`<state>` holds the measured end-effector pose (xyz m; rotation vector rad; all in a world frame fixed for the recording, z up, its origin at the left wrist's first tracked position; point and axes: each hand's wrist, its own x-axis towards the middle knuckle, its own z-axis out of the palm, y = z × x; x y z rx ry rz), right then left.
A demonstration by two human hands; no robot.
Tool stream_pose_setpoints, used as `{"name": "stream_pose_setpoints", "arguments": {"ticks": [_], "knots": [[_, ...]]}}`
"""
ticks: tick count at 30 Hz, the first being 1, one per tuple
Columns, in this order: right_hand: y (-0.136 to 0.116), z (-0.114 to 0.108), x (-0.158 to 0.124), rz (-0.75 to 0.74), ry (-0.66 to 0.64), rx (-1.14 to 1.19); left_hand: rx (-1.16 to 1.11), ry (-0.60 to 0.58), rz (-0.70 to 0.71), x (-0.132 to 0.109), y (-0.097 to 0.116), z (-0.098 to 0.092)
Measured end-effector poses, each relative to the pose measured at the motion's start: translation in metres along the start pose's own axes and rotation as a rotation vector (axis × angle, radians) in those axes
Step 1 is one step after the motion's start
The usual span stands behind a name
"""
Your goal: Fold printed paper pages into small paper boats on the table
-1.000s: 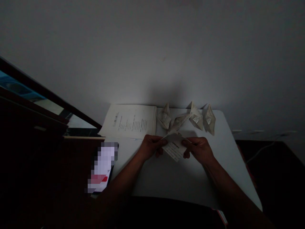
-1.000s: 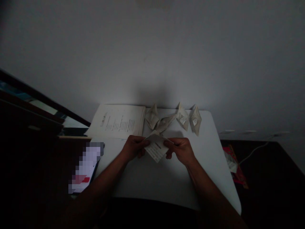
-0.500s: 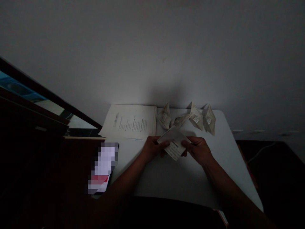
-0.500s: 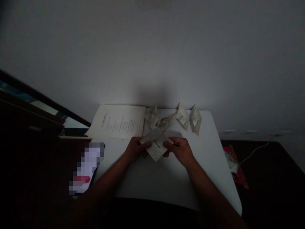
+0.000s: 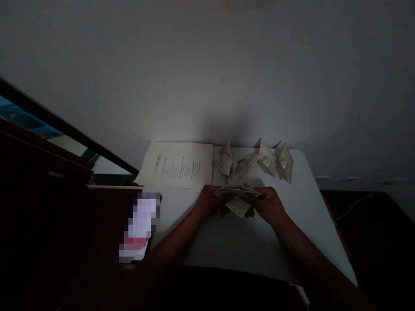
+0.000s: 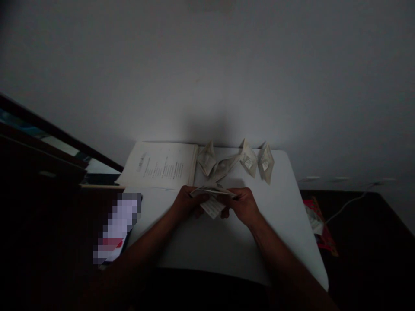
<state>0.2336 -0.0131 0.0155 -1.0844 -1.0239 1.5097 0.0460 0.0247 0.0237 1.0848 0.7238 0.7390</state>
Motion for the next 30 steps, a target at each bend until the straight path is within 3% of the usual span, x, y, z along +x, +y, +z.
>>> {"name": "stream_pose_setpoints", "arguments": {"ticks": [6, 12, 16, 19, 30], "knots": [[-0.002, 0.001, 0.000, -0.014, 0.012, -0.010, 0.130, -0.043, -0.029, -0.001, 0.003, 0.004], [-0.003, 0.004, 0.001, 0.042, -0.039, -0.046, 0.167, 0.049, -0.030, -0.001, 0.003, 0.001], [-0.003, 0.003, 0.001, 0.026, 0.008, -0.048, 0.194, 0.035, -0.081, -0.001, 0.002, 0.004], [-0.004, 0.004, 0.001, 0.057, 0.009, -0.086, 0.203, 0.094, -0.104, -0.001, 0.003, 0.004], [-0.010, 0.010, 0.000, 0.079, -0.058, -0.176, 0.260, 0.084, -0.012, 0.000, 0.000, 0.006]]}}
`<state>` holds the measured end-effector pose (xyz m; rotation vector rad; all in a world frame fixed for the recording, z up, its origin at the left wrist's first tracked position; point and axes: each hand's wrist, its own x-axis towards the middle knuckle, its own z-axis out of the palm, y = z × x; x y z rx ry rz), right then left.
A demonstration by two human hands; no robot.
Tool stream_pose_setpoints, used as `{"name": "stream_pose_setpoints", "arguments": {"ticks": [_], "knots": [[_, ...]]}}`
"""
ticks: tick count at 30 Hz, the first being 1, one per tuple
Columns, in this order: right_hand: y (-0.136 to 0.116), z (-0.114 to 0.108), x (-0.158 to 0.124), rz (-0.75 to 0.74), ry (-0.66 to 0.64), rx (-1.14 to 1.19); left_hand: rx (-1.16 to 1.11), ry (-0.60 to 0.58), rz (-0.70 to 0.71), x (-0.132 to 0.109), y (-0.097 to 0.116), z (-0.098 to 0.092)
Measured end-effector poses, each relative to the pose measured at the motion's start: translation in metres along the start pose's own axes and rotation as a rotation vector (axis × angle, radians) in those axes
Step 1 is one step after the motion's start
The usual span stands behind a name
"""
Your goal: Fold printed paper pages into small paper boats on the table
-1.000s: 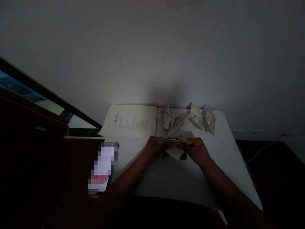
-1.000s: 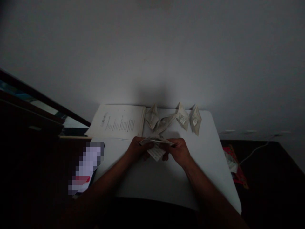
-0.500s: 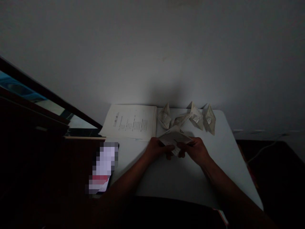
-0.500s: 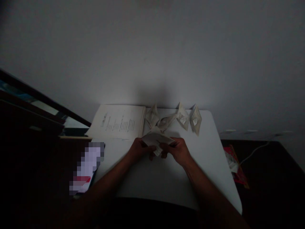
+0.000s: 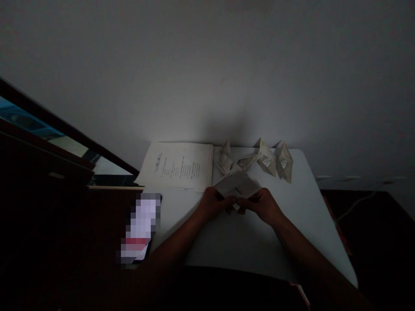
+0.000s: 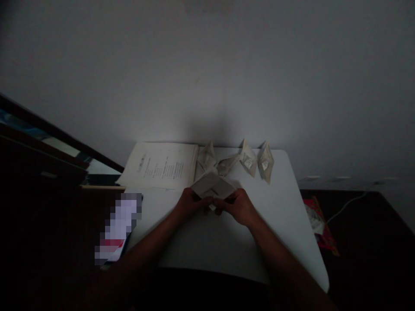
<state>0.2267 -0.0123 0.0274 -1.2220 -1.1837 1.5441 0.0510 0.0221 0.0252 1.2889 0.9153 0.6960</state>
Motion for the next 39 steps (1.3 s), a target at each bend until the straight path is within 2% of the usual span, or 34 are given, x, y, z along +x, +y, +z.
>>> {"name": "stream_pose_setpoints", "arguments": {"ticks": [8, 14, 21, 24, 26, 29, 33, 36, 39], "knots": [[0.004, 0.000, 0.001, 0.005, -0.007, 0.044, -0.006, 0.025, 0.005, 0.000, -0.003, 0.001], [0.003, 0.003, 0.002, 0.001, -0.059, 0.055, 0.156, 0.074, 0.027, -0.001, -0.002, 0.001], [0.004, 0.004, 0.002, -0.046, -0.005, -0.001, 0.385, 0.077, 0.304, -0.007, 0.000, 0.002], [0.006, 0.005, 0.002, -0.029, -0.017, -0.012, 0.468, 0.135, 0.331, -0.006, -0.004, -0.001], [0.007, 0.003, 0.001, -0.031, 0.031, -0.041, 0.500, 0.193, 0.300, -0.005, -0.006, -0.003], [0.007, -0.005, -0.002, -0.150, 0.170, -0.067, 0.491, 0.224, 0.274, -0.005, -0.004, -0.007], [0.000, -0.019, -0.008, -0.345, 0.276, -0.235, 0.490, 0.146, 0.317, -0.004, 0.003, -0.010], [-0.011, -0.026, -0.014, -0.467, 0.282, -0.494, 0.552, 0.058, 0.412, -0.004, 0.011, -0.015], [-0.019, -0.028, -0.020, -0.597, 0.219, -0.637, 0.582, -0.015, 0.506, -0.009, 0.019, -0.024]]}}
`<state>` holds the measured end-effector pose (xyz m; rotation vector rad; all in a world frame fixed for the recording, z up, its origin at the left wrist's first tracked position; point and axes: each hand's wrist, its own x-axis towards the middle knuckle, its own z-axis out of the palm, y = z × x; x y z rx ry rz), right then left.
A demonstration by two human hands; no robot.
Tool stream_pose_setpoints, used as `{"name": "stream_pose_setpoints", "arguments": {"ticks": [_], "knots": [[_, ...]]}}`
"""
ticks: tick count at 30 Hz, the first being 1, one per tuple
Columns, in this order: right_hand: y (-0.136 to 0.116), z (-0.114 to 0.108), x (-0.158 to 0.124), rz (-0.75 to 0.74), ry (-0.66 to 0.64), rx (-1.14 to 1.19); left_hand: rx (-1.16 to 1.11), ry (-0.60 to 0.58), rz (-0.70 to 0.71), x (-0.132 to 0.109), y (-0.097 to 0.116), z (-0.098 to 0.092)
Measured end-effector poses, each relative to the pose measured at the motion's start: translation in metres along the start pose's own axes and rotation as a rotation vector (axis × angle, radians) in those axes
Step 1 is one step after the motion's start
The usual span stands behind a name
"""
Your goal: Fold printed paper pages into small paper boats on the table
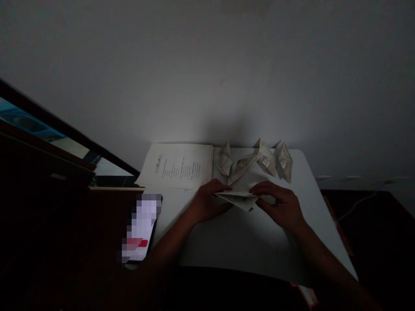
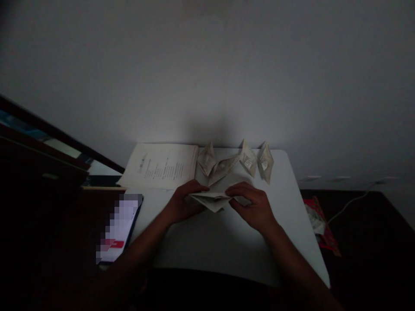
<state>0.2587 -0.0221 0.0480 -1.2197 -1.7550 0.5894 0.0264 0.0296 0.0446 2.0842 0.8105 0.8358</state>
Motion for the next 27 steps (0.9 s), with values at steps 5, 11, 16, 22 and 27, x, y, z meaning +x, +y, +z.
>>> {"name": "stream_pose_setpoints", "arguments": {"ticks": [5, 11, 16, 22, 27], "knots": [[0.009, 0.001, -0.010, -0.228, -0.052, -0.156, 0.159, -0.099, -0.030, -0.017, 0.008, -0.016], [0.025, 0.002, -0.026, -0.250, -0.241, -0.350, 0.327, -0.201, 0.042, -0.028, 0.005, -0.007], [0.014, -0.006, -0.031, -0.182, -0.325, -0.388, 0.378, -0.198, 0.144, -0.028, -0.002, 0.002], [0.009, 0.007, -0.036, -0.215, -0.339, -0.429, 0.432, -0.227, 0.213, -0.024, -0.003, 0.012], [0.013, 0.017, -0.037, -0.271, -0.311, -0.468, 0.527, -0.234, 0.237, -0.025, -0.002, 0.020]]}}
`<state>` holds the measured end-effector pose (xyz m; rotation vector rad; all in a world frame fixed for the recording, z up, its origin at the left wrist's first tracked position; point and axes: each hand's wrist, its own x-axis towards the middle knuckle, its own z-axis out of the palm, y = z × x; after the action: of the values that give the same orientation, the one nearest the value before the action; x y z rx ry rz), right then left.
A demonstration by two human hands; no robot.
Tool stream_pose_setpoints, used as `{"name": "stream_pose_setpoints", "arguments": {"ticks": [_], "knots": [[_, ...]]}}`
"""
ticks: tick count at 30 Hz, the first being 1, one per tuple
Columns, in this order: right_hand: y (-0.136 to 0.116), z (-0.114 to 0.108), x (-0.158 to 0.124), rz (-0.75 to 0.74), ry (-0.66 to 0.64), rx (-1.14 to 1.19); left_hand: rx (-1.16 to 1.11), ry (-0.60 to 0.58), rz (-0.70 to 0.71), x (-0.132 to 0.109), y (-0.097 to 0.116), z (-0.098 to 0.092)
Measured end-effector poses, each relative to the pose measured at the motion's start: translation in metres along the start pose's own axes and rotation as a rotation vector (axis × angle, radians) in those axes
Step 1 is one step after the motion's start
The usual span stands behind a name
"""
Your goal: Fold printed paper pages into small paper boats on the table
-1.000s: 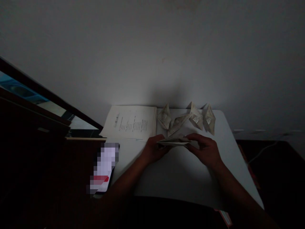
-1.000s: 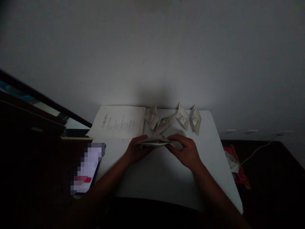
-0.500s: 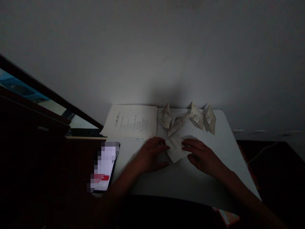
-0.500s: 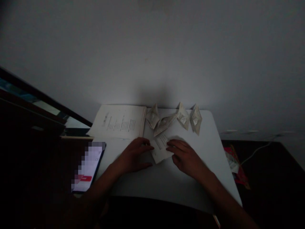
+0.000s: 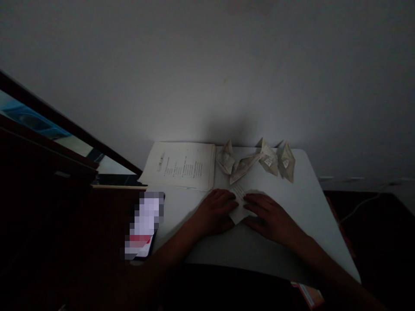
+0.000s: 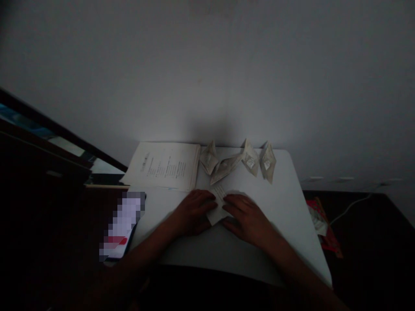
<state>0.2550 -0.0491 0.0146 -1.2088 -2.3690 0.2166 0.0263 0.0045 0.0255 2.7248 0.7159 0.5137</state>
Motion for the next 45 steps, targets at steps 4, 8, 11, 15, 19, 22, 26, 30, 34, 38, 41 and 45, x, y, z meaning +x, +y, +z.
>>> {"name": "stream_pose_setpoints", "arguments": {"ticks": [4, 8, 11, 15, 19, 22, 26, 30, 34, 38, 41, 45], "knots": [[-0.003, 0.000, 0.000, -0.030, -0.005, -0.053, 0.048, -0.003, -0.041, -0.004, 0.008, 0.003], [-0.007, 0.001, -0.002, -0.031, -0.011, -0.084, 0.081, 0.019, -0.065, -0.007, 0.015, 0.006], [-0.007, 0.003, -0.002, -0.043, -0.015, -0.077, 0.101, 0.063, -0.085, -0.012, 0.016, 0.007], [-0.006, 0.004, -0.003, -0.047, -0.013, -0.063, 0.129, 0.139, -0.114, -0.019, 0.013, 0.006], [-0.005, 0.004, -0.003, -0.029, 0.019, -0.052, 0.147, 0.170, -0.156, -0.024, 0.009, 0.006], [-0.006, 0.003, -0.002, 0.023, 0.013, -0.042, 0.170, 0.173, -0.227, -0.025, 0.008, 0.006], [-0.009, 0.000, 0.003, 0.102, -0.014, -0.046, 0.192, 0.135, -0.320, -0.024, 0.007, 0.007], [-0.012, 0.000, 0.010, 0.166, -0.018, -0.048, 0.218, 0.112, -0.359, -0.022, 0.006, 0.009], [-0.014, 0.003, 0.015, 0.232, -0.028, -0.067, 0.262, 0.104, -0.389, -0.018, 0.007, 0.009], [-0.014, 0.005, 0.017, 0.278, -0.061, -0.084, 0.296, 0.097, -0.411, -0.014, 0.009, 0.008], [-0.013, 0.006, 0.017, 0.280, -0.074, -0.084, 0.317, 0.100, -0.423, -0.013, 0.010, 0.010], [-0.013, 0.007, 0.018, 0.282, -0.049, -0.081, 0.330, 0.116, -0.429, -0.013, 0.009, 0.012]]}}
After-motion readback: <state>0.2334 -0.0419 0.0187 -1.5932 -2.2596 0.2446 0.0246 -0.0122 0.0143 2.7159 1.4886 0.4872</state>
